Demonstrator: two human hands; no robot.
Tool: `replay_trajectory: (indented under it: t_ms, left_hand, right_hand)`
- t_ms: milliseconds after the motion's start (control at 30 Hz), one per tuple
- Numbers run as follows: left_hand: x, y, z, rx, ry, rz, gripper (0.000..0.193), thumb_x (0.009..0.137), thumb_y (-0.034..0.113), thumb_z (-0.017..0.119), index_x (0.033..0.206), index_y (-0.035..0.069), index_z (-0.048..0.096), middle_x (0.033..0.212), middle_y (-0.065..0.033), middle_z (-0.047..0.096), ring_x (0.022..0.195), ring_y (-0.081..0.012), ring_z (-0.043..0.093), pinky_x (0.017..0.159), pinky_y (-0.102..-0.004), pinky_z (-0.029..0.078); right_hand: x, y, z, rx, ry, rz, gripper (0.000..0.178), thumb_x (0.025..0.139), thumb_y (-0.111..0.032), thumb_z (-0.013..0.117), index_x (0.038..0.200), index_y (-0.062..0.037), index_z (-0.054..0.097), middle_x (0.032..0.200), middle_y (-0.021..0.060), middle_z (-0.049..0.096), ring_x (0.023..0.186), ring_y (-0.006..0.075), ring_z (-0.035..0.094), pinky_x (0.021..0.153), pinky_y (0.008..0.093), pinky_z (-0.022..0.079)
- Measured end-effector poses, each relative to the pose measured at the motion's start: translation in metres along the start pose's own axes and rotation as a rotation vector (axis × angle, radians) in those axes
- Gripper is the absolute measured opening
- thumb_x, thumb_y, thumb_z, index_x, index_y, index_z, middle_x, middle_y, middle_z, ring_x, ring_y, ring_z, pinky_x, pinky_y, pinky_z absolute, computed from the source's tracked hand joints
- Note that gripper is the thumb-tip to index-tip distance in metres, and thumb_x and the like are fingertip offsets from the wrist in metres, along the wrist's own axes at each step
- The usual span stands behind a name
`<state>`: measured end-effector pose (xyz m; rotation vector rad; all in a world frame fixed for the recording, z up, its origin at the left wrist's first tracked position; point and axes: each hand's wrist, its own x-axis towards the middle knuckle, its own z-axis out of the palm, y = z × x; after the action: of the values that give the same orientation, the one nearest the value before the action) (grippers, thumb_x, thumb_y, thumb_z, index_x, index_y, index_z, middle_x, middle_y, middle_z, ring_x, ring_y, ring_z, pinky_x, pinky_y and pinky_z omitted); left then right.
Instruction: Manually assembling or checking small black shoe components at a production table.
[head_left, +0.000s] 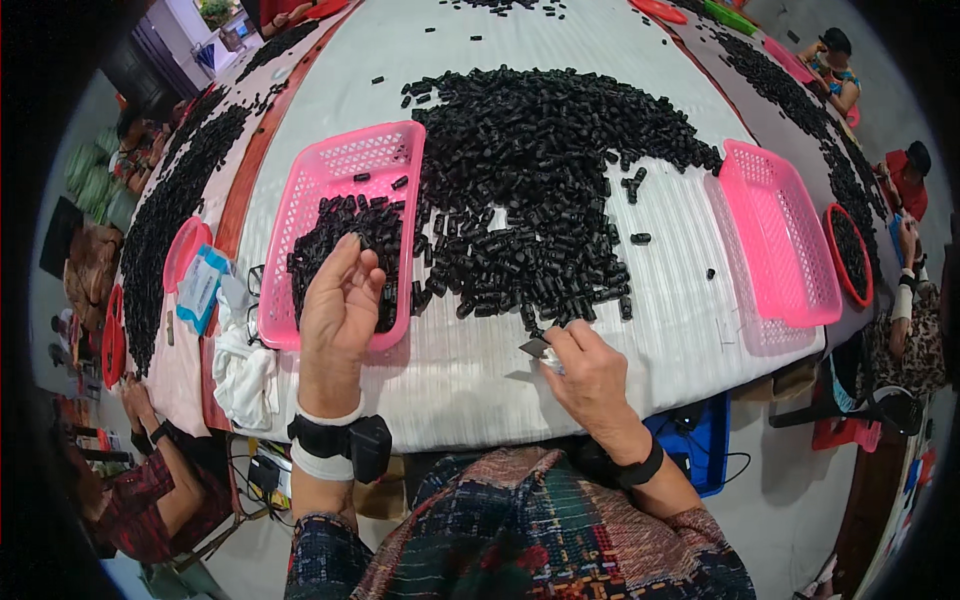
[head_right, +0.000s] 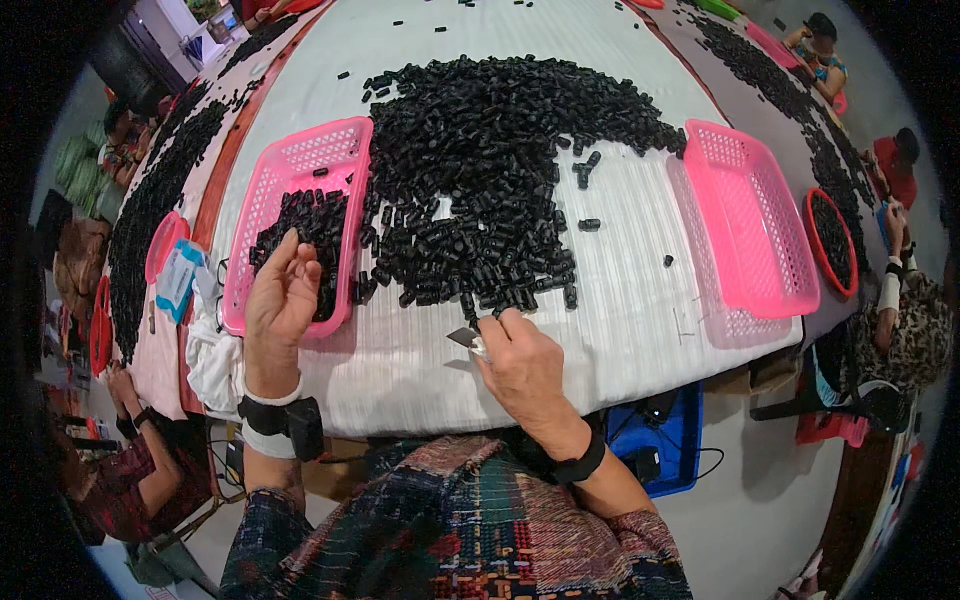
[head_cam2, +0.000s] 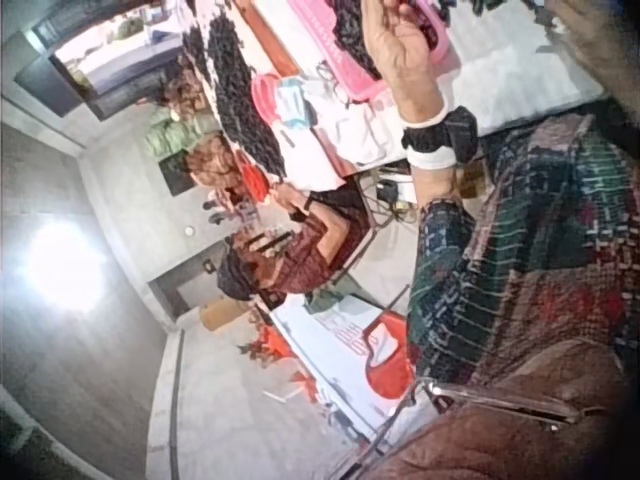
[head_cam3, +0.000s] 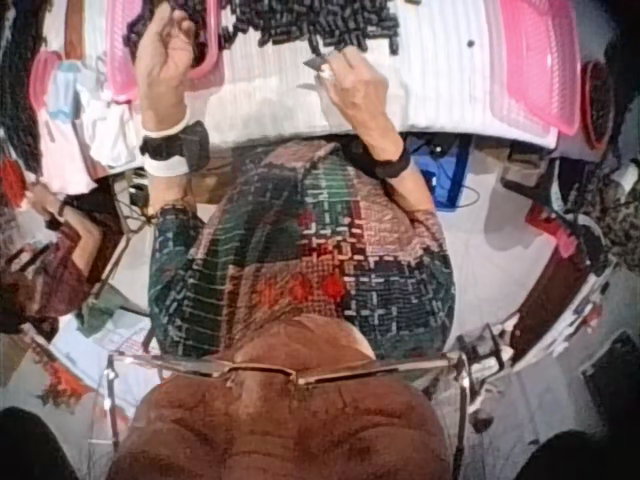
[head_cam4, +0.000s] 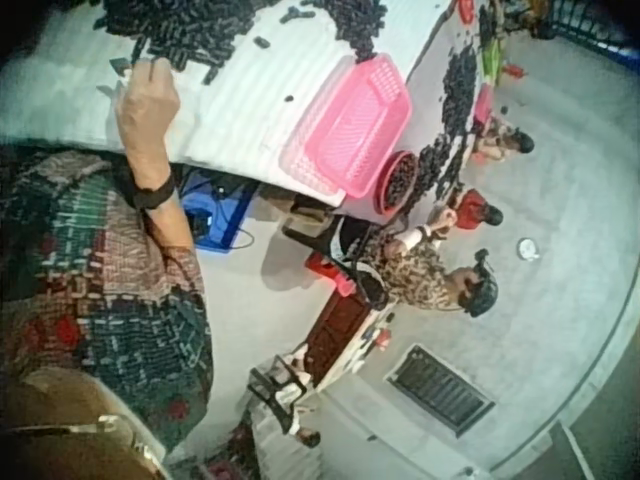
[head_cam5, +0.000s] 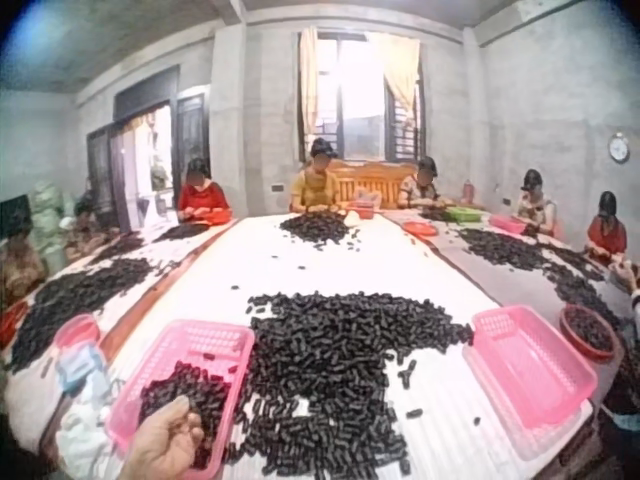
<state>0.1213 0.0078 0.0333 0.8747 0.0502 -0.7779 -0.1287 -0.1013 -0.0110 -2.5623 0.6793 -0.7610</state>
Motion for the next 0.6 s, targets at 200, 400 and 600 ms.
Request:
replay_trajectory:
  t_ms: [200, 400, 600]
  left_hand:
    - [-0.023, -0.001, 0.007, 0.051, -0.058, 0.003, 0.012, 0.085, 0.012, 0.057, 0.094, 0.005, 0.056, 0.080, -0.0021, 0.058, 0.067, -0.0101, 0.056, 0.058, -0.0227, 0.047]
    - [-0.055, -0.037, 0.023, 0.220, -0.330, -0.253, 0.012, 0.086, 0.011, 0.055, 0.096, 0.003, 0.056, 0.082, -0.0041, 0.056, 0.065, -0.0094, 0.053, 0.053, -0.0229, 0.045]
    - [-0.063, -0.068, 0.022, 0.307, -0.439, -0.422, 0.014, 0.084, 0.007, 0.057, 0.097, 0.001, 0.055, 0.083, -0.0060, 0.058, 0.069, -0.0119, 0.057, 0.057, -0.0248, 0.049]
  right_hand:
    - [0.004, 0.001, 0.009, -0.098, -0.015, 0.018, 0.032, 0.056, -0.007, 0.072, 0.083, -0.0051, 0.055, 0.073, 0.0070, 0.047, 0.065, 0.0240, 0.055, 0.051, 0.0333, 0.045]
    - [0.002, 0.004, 0.013, -0.144, -0.009, -0.010, 0.029, 0.054, -0.006, 0.070, 0.078, -0.0055, 0.054, 0.069, 0.0068, 0.047, 0.064, 0.0237, 0.055, 0.050, 0.0341, 0.044]
    - [0.006, 0.002, -0.010, 0.390, 0.036, 0.118, 0.019, 0.064, -0.003, 0.067, 0.082, -0.0013, 0.059, 0.072, 0.0096, 0.057, 0.063, 0.0234, 0.058, 0.054, 0.0293, 0.045]
